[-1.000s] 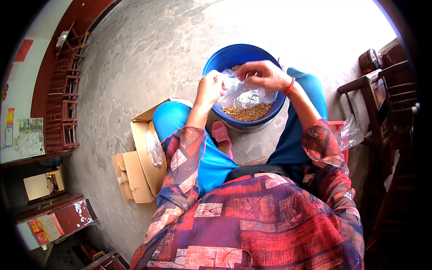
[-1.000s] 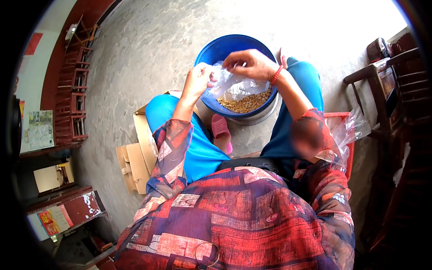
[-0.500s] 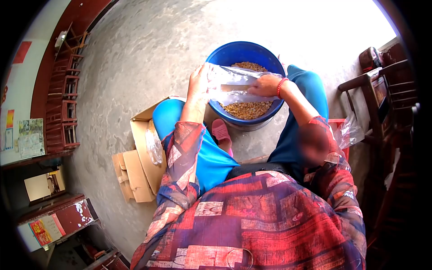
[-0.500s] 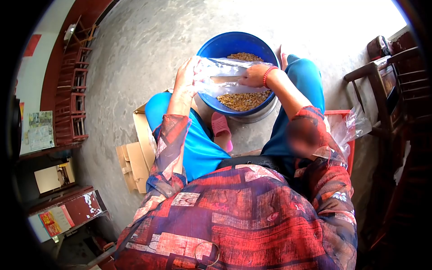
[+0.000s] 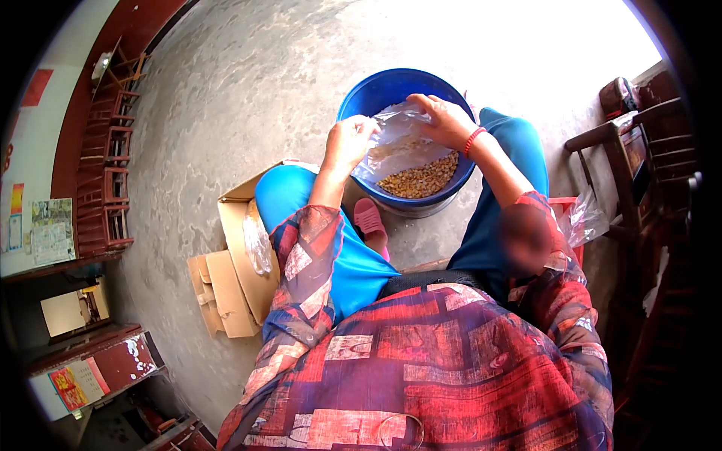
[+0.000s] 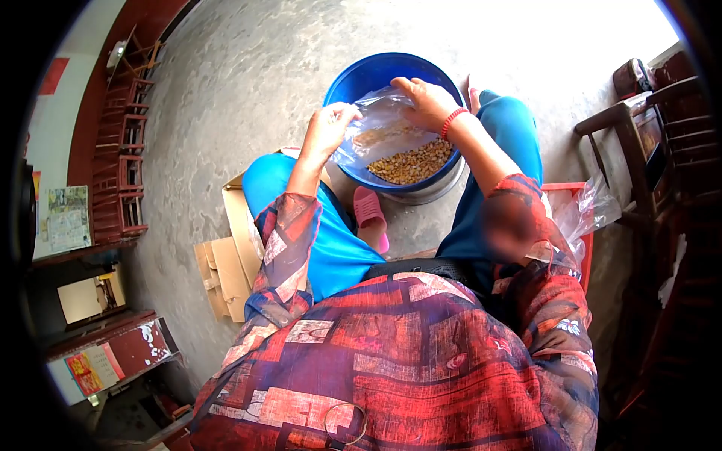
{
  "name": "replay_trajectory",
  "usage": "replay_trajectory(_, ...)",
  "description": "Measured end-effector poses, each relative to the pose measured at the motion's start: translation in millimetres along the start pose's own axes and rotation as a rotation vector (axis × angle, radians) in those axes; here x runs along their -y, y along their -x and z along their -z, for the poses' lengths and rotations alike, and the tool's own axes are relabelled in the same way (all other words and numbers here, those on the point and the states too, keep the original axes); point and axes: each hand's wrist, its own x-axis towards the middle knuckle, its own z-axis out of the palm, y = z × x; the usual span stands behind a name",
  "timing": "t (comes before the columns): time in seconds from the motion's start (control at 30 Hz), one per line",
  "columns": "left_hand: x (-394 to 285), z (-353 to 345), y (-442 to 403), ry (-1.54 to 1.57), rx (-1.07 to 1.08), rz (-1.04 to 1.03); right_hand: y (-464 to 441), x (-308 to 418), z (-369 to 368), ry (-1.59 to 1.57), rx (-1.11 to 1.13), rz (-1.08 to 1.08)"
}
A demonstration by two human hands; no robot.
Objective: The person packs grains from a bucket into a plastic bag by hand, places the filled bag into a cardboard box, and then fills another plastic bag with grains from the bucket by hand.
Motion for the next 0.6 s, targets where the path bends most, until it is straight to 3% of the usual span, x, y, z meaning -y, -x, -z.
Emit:
replay_trajectory(0.1,-8,1,1,0.094,-0.025,0.092,3,-20,-12,0.123,-0.033,0.049)
replay_trajectory(0.17,-8,1,0,0.511,-0.04,0.108,2,-20,-10,0.146,0.009,0.09)
replay_trajectory(0.23,-17,7,1,0.565,-0.073,0.129,-2,-1,6,0.343,0.549,-0.131)
replay_trajectory(0.3,-17,13,1,0.833,-0.079,0.3,0,-7,1,0.292,0.586,-0.093)
replay_trajectory(0.37,-15,17,0,0.857,-0.09,0.339,1,-7,2,0.242,0.621,-0.055)
replay_trajectory(0.47,-15,20,1,0.883,-0.06,0.344,2,4,10,0.012,0.673,-0.223)
replay_trajectory(0.57,-13,16,1,0.706,-0.209,0.375,-1,11,16,-0.19,0.487,-0.282)
replay_trajectory(0.6,-6,14,-1,0.497,-0.223,0.25,-4,13,18,-0.271,0.38,-0.288)
